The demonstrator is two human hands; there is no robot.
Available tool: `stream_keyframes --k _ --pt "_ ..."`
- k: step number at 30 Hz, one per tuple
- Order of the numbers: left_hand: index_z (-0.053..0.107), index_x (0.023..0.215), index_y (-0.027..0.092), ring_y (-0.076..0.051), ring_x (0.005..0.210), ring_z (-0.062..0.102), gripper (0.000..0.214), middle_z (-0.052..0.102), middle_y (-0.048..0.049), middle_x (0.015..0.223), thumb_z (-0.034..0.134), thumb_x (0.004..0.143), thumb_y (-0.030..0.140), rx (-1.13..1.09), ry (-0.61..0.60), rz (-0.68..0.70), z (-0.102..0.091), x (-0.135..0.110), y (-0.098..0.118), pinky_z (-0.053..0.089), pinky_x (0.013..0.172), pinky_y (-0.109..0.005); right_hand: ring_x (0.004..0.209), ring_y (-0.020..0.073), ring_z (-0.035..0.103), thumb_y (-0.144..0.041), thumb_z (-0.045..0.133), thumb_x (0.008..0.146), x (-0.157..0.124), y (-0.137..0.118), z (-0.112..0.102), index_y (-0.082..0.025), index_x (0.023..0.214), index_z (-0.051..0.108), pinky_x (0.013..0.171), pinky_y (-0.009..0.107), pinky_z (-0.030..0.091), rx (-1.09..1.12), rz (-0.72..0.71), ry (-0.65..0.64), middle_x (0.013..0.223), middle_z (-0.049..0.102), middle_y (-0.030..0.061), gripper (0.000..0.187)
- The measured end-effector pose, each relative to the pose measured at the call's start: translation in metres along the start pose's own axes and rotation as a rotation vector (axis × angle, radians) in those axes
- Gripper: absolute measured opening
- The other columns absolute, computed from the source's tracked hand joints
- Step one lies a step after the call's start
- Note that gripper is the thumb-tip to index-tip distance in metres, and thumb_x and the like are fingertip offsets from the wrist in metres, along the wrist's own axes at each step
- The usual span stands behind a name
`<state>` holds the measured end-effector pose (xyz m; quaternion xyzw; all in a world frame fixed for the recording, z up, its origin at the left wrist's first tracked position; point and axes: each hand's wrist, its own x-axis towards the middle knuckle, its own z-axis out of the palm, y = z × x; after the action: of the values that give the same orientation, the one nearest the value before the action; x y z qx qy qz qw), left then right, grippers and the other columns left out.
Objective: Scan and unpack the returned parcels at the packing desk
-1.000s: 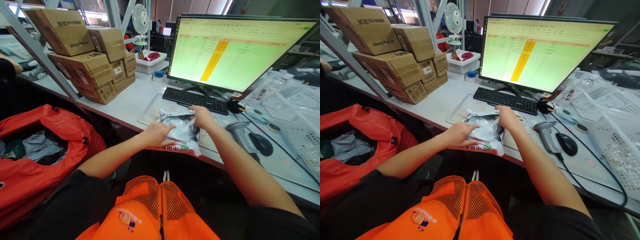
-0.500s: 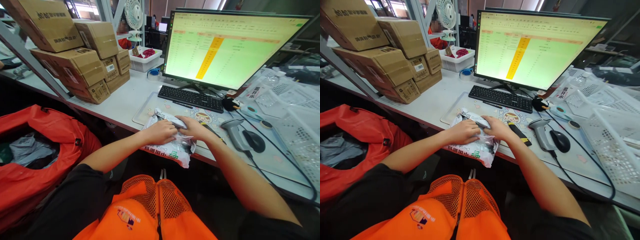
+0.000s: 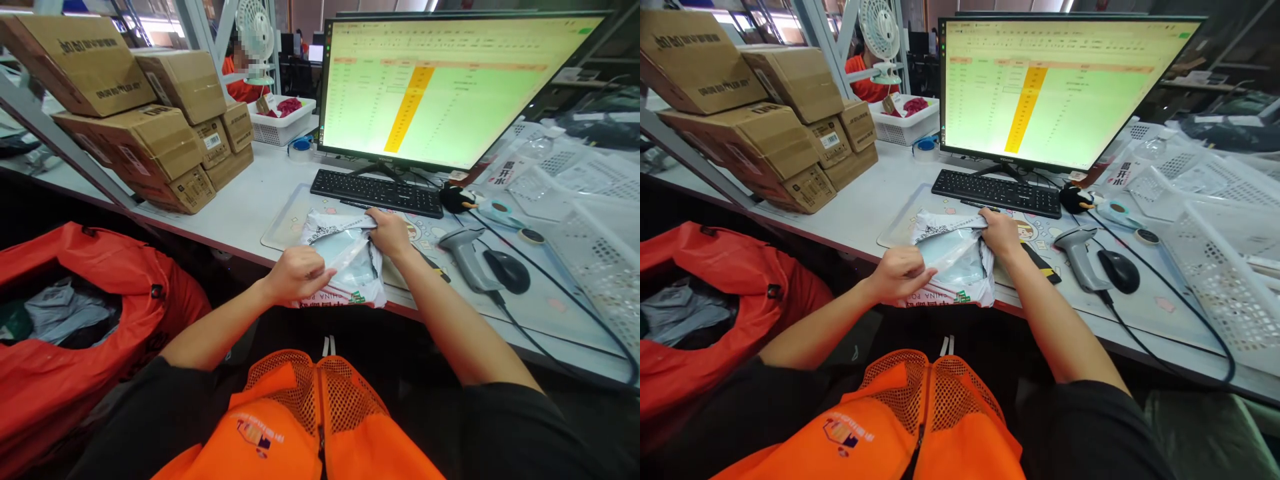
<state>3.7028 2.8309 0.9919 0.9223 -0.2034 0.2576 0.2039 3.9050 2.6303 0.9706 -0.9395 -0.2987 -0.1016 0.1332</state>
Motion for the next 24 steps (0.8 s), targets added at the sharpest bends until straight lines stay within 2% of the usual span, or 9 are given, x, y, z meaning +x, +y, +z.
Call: stream_keyframes --k 3,5,9,11,13,14,18,21,24 --pt "0.043 0.064 0.022 -0.016 0.060 0.049 0.050 0.053 -0.0013 0.059 0.043 0.108 0.046 -0.002 -0.140 0.031 -0.008 -0.007 0.008 0.039 0.062 -0.031 0.106 0.0302 0.068 -0.013 0.052 0.086 0.009 -0.005 -0.007 -0.019 0.124 0.075 0.085 0.033 0.047 0.024 -0.016 -0.071 0.115 0.077 0.0126 0.045" --pt "0.052 0.071 0.021 -0.018 0.069 0.056 0.049 0.061 -0.0043 0.071 0.040 0.108 0.050 0.027 -0.239 0.006 -0.014 -0.003 0.008 0.042 0.065 -0.032 0.109 0.0278 0.068 -0.011 0.056 0.083 0.017 -0.006 -0.014 -0.019 0.117 0.078 0.090 0.032 0.048 0.087 -0.049 -0.198 0.117 0.077 0.0102 0.042" --pt "0.065 0.093 0.018 -0.022 0.087 0.065 0.050 0.071 -0.0096 0.095 0.025 0.111 0.042 0.074 -0.381 -0.243 -0.024 0.028 -0.002 0.048 0.078 -0.035 0.109 0.0218 0.068 -0.011 0.059 0.082 0.031 -0.011 -0.021 -0.021 0.113 0.079 0.096 0.027 0.049 0.336 -0.151 -0.404 0.119 0.077 0.0039 0.038" --pt "0.068 0.102 0.017 -0.024 0.091 0.067 0.039 0.074 -0.0099 0.101 0.035 0.107 0.036 0.111 -0.510 -0.330 -0.025 0.046 -0.010 0.050 0.082 -0.036 0.101 0.0215 0.069 -0.014 0.060 0.084 0.032 -0.019 -0.019 -0.020 0.105 0.080 0.091 0.027 0.050 0.414 -0.108 -0.419 0.110 0.078 0.0045 0.030" --pt "0.069 0.114 0.016 -0.027 0.100 0.068 0.030 0.074 -0.0126 0.113 0.053 0.099 0.036 0.198 -0.639 -0.335 -0.024 0.060 -0.017 0.052 0.088 -0.039 0.092 0.0225 0.068 -0.017 0.060 0.085 0.028 -0.027 -0.014 -0.018 0.090 0.078 0.084 0.028 0.050 0.431 -0.019 -0.384 0.097 0.078 0.0069 0.019" --pt "0.068 0.122 0.015 -0.030 0.106 0.068 0.037 0.072 -0.0150 0.122 0.061 0.094 0.038 0.248 -0.682 -0.325 -0.023 0.065 -0.020 0.053 0.092 -0.041 0.089 0.0229 0.067 -0.019 0.059 0.086 0.025 -0.030 -0.010 -0.017 0.084 0.076 0.082 0.029 0.050 0.429 0.024 -0.346 0.093 0.077 0.0080 0.017" --pt "0.048 0.152 0.012 -0.043 0.137 0.052 0.094 0.051 -0.0257 0.152 0.089 0.073 0.043 0.399 -0.704 -0.347 -0.015 0.074 -0.028 0.051 0.105 -0.051 0.090 0.0244 0.064 -0.024 0.049 0.088 0.012 -0.042 0.005 -0.017 0.082 0.070 0.079 0.030 0.047 0.423 0.126 -0.167 0.094 0.074 0.0094 0.023" --pt "0.043 0.154 0.009 -0.046 0.143 0.043 0.108 0.047 -0.0289 0.154 0.096 0.065 0.039 0.476 -0.719 -0.317 -0.014 0.079 -0.030 0.046 0.111 -0.054 0.086 0.0232 0.061 -0.029 0.045 0.087 0.005 -0.052 0.008 -0.018 0.078 0.064 0.073 0.029 0.043 0.560 0.200 -0.018 0.087 0.071 0.0067 0.024" --pt "0.043 0.149 0.004 -0.044 0.136 0.049 0.111 0.054 -0.0301 0.142 0.099 0.061 0.041 0.557 -0.673 -0.265 -0.022 0.081 -0.021 0.045 0.112 -0.050 0.076 0.0201 0.054 -0.033 0.047 0.082 0.000 -0.066 -0.007 -0.021 0.067 0.054 0.067 0.028 0.038 0.752 0.210 0.157 0.072 0.061 0.0024 0.020"
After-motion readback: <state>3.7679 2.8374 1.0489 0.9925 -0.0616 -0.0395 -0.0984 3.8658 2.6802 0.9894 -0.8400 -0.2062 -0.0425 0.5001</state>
